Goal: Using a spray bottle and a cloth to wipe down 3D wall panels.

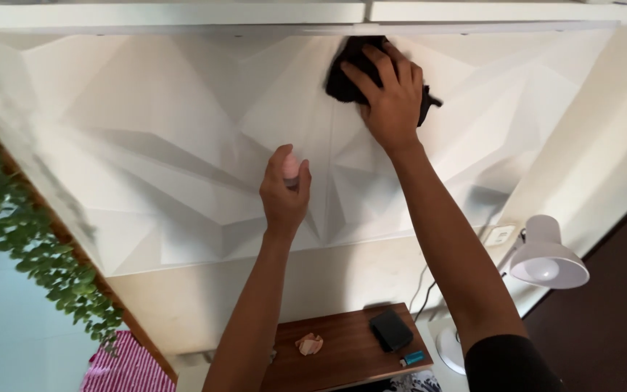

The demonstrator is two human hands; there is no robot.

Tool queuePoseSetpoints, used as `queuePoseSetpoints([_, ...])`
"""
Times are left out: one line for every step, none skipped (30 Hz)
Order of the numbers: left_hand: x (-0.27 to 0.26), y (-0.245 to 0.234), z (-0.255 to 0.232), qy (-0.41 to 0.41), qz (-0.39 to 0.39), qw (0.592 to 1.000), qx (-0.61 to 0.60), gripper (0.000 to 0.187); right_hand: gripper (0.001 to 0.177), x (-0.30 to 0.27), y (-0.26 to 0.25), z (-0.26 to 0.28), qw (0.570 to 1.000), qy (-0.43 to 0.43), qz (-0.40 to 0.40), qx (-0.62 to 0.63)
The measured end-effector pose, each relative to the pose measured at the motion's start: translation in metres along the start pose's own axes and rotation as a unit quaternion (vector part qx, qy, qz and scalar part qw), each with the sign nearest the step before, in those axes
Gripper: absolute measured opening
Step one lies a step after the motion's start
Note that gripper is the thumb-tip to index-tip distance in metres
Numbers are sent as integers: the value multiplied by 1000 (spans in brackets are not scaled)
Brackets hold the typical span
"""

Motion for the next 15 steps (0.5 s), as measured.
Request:
queuePoseSetpoints([-3, 4, -3, 25, -7, 1000, 5, 37, 54, -2, -2, -8, 1000, 0, 21, -14])
queuePoseSetpoints([-6, 8, -6, 23, -4, 1000, 2, 37, 54, -9, -4, -15, 1000, 0, 23, -18])
queuePoseSetpoints([-9, 11, -7, 6, 1, 1000, -5, 36, 57, -15, -6, -24, 999, 18, 12, -32])
queuePoseSetpoints([-11, 14, -9, -12, 7, 1000, -11, 36, 60, -22, -9, -32, 998, 35, 2, -45])
queuePoseSetpoints([-13, 15, -11, -11, 6, 1000, -11, 36, 60, -31, -13, -37, 998, 34, 1, -45])
queuePoseSetpoints([-15, 16, -15, -7, 7, 1000, -22, 36, 61, -40, -18, -43, 996, 34, -7, -78])
queuePoseSetpoints([-18, 18, -18, -5, 8, 999, -34, 37, 63, -49, -25, -49, 993, 32, -13, -111])
queuePoseSetpoints([-21, 18, -23, -5, 6, 999, -34, 37, 63, -61, -31, -54, 993, 30, -13, -111])
queuePoseSetpoints([-24, 16, -28, 1, -8, 999, -32, 37, 62, -74, -35, -59, 993, 44, -6, -107])
queuePoseSetpoints([-26, 13, -33, 7, -22, 999, -30, 37, 60, -86, -40, -64, 993, 57, 0, -103])
queuePoseSetpoints([-31, 10, -35, 8, -25, 999, -26, 37, 60, -96, -47, -66, 994, 56, -1, -98])
queuePoseSetpoints([-37, 8, -35, -20, -24, 999, -28, 37, 61, -107, -53, -70, 994, 73, 11, -79])
queuePoseSetpoints([-42, 5, -35, -48, -23, 998, -29, 38, 62, -118, -58, -73, 994, 89, 23, -60])
queuePoseSetpoints([-45, 1, -40, -47, -26, 998, -25, 38, 62, -121, -65, -71, 994, 88, 22, -55])
queuePoseSetpoints([-47, -2, -46, -50, -23, 998, -33, 38, 64, -126, -68, -75, 987, 145, 49, -49])
Point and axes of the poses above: each hand's wrist, its own x-axis towards the middle knuckle, its own y-axis out of the palm, z = x × y, the point moved 6 cm from there along x, towards the middle knuckle, and after that the axes turned 13 degrees about -z, right-handed, at the moved point
